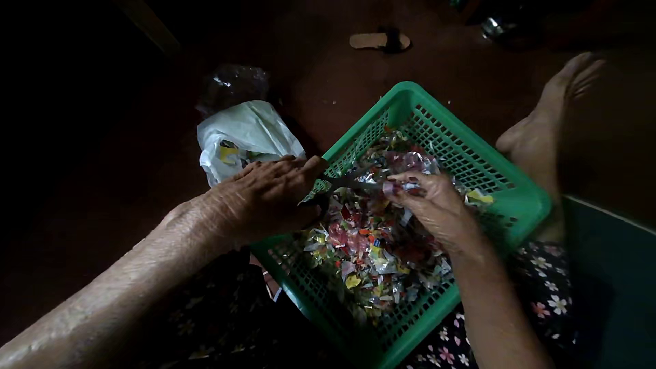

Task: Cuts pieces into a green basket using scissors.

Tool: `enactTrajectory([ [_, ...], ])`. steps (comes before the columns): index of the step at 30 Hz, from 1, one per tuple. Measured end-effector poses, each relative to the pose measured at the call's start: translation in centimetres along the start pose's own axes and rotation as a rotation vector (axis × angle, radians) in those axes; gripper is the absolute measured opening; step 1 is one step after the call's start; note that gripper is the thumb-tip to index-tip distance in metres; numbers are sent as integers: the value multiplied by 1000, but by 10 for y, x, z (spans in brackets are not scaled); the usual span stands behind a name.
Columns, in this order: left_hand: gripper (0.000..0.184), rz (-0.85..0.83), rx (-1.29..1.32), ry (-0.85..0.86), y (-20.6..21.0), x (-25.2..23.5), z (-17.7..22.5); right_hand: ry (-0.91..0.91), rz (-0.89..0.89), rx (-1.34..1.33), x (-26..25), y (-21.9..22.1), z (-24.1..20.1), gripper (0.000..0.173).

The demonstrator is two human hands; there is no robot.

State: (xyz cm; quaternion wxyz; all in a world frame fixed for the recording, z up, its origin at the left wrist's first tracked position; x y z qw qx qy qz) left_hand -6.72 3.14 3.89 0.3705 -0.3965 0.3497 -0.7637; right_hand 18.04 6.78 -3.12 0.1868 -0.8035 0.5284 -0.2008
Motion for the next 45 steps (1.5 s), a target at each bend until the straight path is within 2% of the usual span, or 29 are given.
enactTrajectory([
  [3, 46, 30, 10, 40, 4, -2, 2, 22, 29, -224, 1, 2, 2, 17],
  [7, 46, 74, 25, 108, 10, -6, 7, 52, 30, -307, 1, 6, 4, 20],
  [10, 37, 136, -19, 179, 12, -9, 11, 50, 65, -433, 2, 5, 0, 29],
  [13, 32, 183, -13, 248, 12, -10, 13, 69, 99, -480, 1, 3, -1, 30],
  [17, 28, 225, 13, 254, 11, -6, 21, 62, 128, -471, 2, 1, 0, 25],
  [19, 26, 215, 38, 249, 12, -6, 22, -11, 151, -364, 2, -2, -1, 22],
  [21, 25, 172, 44, 212, 13, -5, 19, -113, 229, -74, 3, -12, 2, 17],
  [24, 36, 75, 7, 84, 13, 1, 9, -75, 301, 371, 5, -32, 5, 14],
  [26, 42, 23, 3, 0, 9, 3, 2, -30, 260, 593, 4, -35, 5, 28],
  [28, 41, 24, 7, -41, -1, 6, 0, -19, 249, 709, 3, -28, 2, 44],
  [29, 38, 69, -13, -21, -6, 7, 1, -64, 275, 726, 4, -20, -3, 40],
  [31, 35, 160, -44, -4, -13, 8, 3, -277, 317, 724, 10, 9, -14, 18],
  [32, 34, 184, -65, 0, -14, 9, 4, -389, 272, 708, 14, 29, -16, 11],
  [33, 32, 195, -91, 9, -14, 9, 4, -469, 165, 700, 19, 52, -15, 13],
  [34, 31, 189, -105, 14, -13, 10, 4, -507, -1, 734, 24, 73, -12, 22],
  [36, 27, 158, -108, 38, -10, 8, 3, -461, -381, 889, 35, 104, -7, 68],
  [37, 25, 130, -96, 39, -8, 7, 2, -434, -468, 970, 37, 112, -3, 78],
  [38, 23, 111, -92, 38, -6, 7, 2, -431, -462, 1015, 38, 114, 0, 73],
  [40, 23, 117, -86, 57, -4, 6, 0, -410, -309, 962, 31, 103, 3, 38],
  [41, 24, 124, -84, 61, -4, 6, 0, -344, -247, 886, 24, 92, 4, 28],
  [45, 26, 154, -68, 68, -8, 7, 1, -100, -114, 491, -1, 30, 11, 19],
])
Point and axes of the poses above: each hand's wrist, its own x-axis away from the middle knuckle, its own y-axis out of the palm, z = x × y, the point moved 3 cm from there along -x, towards the middle knuckle, and after that the axes turned 10 degrees about x, right-handed, at the moved point
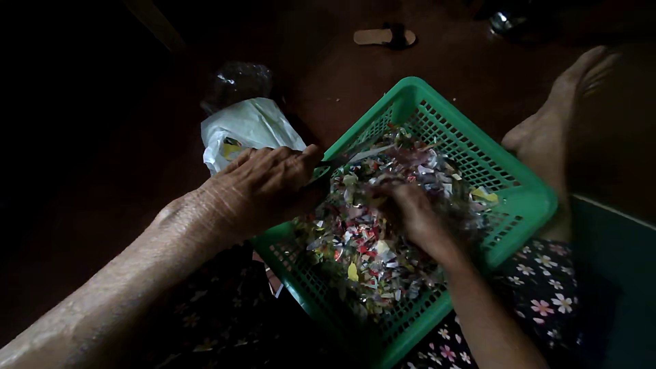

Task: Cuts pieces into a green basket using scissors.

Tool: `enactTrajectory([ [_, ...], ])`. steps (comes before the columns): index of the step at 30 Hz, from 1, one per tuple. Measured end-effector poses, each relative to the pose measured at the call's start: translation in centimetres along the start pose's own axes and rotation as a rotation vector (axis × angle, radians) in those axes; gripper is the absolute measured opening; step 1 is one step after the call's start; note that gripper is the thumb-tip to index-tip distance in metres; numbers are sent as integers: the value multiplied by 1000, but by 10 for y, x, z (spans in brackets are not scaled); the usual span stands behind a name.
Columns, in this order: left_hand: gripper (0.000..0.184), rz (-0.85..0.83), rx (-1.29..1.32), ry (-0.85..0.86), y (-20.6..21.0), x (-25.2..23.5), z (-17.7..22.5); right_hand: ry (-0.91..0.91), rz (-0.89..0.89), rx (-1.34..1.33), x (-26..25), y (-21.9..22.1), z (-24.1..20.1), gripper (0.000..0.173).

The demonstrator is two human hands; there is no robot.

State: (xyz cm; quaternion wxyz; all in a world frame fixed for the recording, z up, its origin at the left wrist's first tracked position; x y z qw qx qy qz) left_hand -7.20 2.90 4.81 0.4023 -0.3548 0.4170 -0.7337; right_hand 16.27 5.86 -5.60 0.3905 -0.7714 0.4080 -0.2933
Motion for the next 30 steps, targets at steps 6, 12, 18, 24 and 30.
enactTrajectory([
  [6, 46, -140, 73, -113, 6, -2, 1, 135, 113, -538, -1, -33, 11, 7],
  [12, 39, -2, 34, 49, 20, -6, 7, 67, 99, -794, 1, -31, 4, 9],
  [18, 42, 22, 42, 68, 26, -8, 3, 103, 154, -797, 0, -27, 10, 9],
  [24, 38, 8, 16, 96, 20, -12, 8, 62, 172, -449, 1, -32, 12, 5],
  [30, 39, -76, -25, -54, 7, -5, -2, 126, 265, 240, 10, -63, 31, 31],
])
Point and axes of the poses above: each hand's wrist, its own x-axis away from the middle knuckle, its own y-axis out of the palm, z = x × y, the point moved 3 cm from there along -x, towards the middle knuckle, and after that the axes turned 10 degrees about x, right-handed, at the moved point
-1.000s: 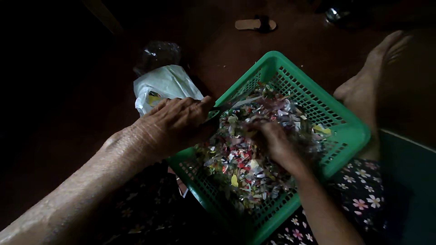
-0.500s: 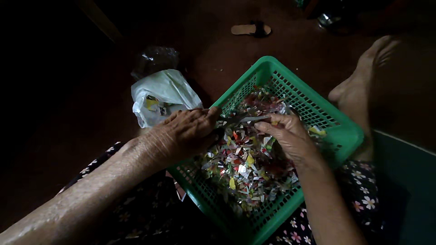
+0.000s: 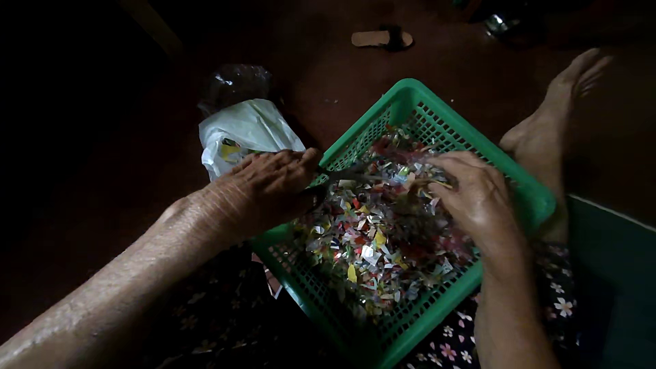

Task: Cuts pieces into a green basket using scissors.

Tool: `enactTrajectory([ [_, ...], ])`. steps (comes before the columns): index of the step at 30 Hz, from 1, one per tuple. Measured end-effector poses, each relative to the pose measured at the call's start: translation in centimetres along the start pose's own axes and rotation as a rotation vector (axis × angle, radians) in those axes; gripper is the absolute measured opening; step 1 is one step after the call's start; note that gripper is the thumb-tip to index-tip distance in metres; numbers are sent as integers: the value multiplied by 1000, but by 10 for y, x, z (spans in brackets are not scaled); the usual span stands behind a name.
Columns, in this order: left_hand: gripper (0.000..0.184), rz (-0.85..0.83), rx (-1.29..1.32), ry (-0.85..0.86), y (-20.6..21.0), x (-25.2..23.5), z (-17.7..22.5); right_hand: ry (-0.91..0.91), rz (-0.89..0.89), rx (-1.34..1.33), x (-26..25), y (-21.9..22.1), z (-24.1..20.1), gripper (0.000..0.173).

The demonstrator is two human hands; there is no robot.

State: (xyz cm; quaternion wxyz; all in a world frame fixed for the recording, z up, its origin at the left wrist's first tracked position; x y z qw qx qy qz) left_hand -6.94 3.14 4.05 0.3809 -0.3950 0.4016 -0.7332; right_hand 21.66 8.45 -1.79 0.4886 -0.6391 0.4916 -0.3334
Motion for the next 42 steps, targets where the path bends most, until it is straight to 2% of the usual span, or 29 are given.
enactTrajectory([
  [2, 39, 61, -9, -7, -7, 3, -1, -54, 54, 17, 3, 0, -8, 38],
  [5, 35, 124, -30, 5, -12, 6, -1, -216, 96, -66, 10, 18, -37, 19],
  [6, 34, 121, -36, 3, -12, 5, 0, -258, 40, -86, 11, 31, -45, 20],
  [9, 34, 61, -45, -29, -9, 3, 3, -247, -186, 22, 11, 65, -57, 50],
  [10, 35, 33, -45, -42, -8, 1, 4, -211, -268, 93, 6, 71, -61, 53],
  [12, 35, 2, -27, -49, -6, 0, 7, -177, -386, 168, 0, 81, -67, 46],
  [14, 32, 0, -22, -51, -4, 0, 8, -149, -449, 87, 1, 81, -67, 27],
  [17, 29, -5, 3, -50, 0, 2, 2, -69, -388, -240, 1, 70, -54, 19],
  [20, 39, -34, 28, -28, 2, 5, -2, 2, -297, -566, -4, 52, -44, 9],
  [25, 45, -43, 53, -43, 4, 4, 3, 100, -216, -946, -3, 40, -37, 7],
  [29, 47, -19, 50, 0, 9, 0, 1, 61, -197, -985, -2, 41, -36, 12],
  [31, 47, -50, 71, -49, 4, 2, -3, 65, -190, -951, -1, 39, -35, 12],
  [35, 36, -140, 150, -187, -15, 6, -6, 121, -205, -1046, -1, 31, -28, 10],
  [42, 23, -2, 277, 89, -7, -6, -5, 62, -263, -1185, 2, 32, -34, 12],
])
Point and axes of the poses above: each hand's wrist, its own x-axis away from the middle knuckle, its own y-axis out of the palm, z = x × y, the point moved 3 cm from there along -x, towards the middle knuckle, and after that the axes turned 10 degrees about x, right-handed, at the moved point
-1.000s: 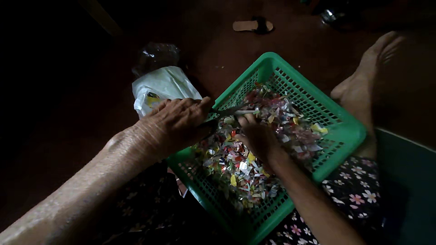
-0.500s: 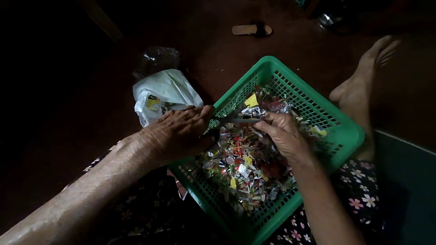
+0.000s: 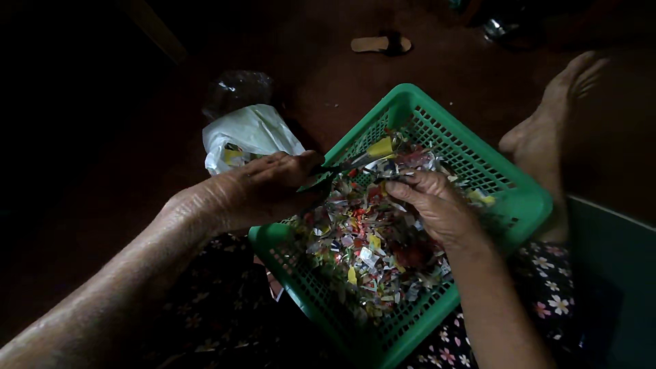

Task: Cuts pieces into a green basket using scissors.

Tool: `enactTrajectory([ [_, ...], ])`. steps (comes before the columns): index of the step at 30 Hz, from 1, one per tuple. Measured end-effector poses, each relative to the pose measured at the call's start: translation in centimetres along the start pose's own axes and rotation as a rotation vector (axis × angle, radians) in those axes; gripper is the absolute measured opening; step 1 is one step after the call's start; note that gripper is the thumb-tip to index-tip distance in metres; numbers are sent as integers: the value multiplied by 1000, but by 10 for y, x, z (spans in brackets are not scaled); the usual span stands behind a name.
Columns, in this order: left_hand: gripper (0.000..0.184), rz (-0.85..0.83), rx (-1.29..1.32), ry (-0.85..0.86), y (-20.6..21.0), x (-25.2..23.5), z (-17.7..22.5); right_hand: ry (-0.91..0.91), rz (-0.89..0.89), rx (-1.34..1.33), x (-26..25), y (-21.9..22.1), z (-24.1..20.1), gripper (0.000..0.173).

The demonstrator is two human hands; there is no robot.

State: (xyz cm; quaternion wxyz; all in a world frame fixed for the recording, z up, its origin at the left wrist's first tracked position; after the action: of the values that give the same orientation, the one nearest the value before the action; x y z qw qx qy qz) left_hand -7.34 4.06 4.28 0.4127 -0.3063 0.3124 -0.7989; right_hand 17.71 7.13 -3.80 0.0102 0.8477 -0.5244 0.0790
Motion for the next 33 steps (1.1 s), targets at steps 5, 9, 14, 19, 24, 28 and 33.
enactTrajectory([
  [5, 17, 102, 88, 181, -5, -3, 6, 17, -12, -99, 1, -1, -1, 17],
  [9, 21, 67, 61, 93, -5, 4, 6, 12, -22, -142, 3, -3, -2, 17],
  [14, 36, -14, 21, -50, -1, 4, 2, 0, -20, -166, 3, -4, -5, 17],
  [19, 21, 57, 42, 123, 1, -4, 4, -1, -24, -146, 3, -2, -4, 16],
  [24, 20, 164, 84, 261, -2, -4, 11, -9, -2, -130, 3, -5, -3, 17],
  [28, 26, 37, 112, 94, -2, 2, 7, -3, 10, -140, 4, -8, -6, 17],
  [33, 34, 3, 60, 48, 5, -1, 3, -22, 0, -87, 3, -7, -6, 16],
])
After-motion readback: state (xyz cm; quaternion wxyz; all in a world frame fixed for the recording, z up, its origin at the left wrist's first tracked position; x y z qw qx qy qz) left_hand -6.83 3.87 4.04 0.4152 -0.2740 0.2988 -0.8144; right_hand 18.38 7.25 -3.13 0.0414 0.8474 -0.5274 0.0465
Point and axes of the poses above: each hand's wrist, its own x-axis away from the middle knuckle, its own y-axis out of the palm, z = x × y, the point moved 3 cm from there along -x, towards the middle knuckle, and after that the axes turned 10 degrees about x, right-handed, at the moved point
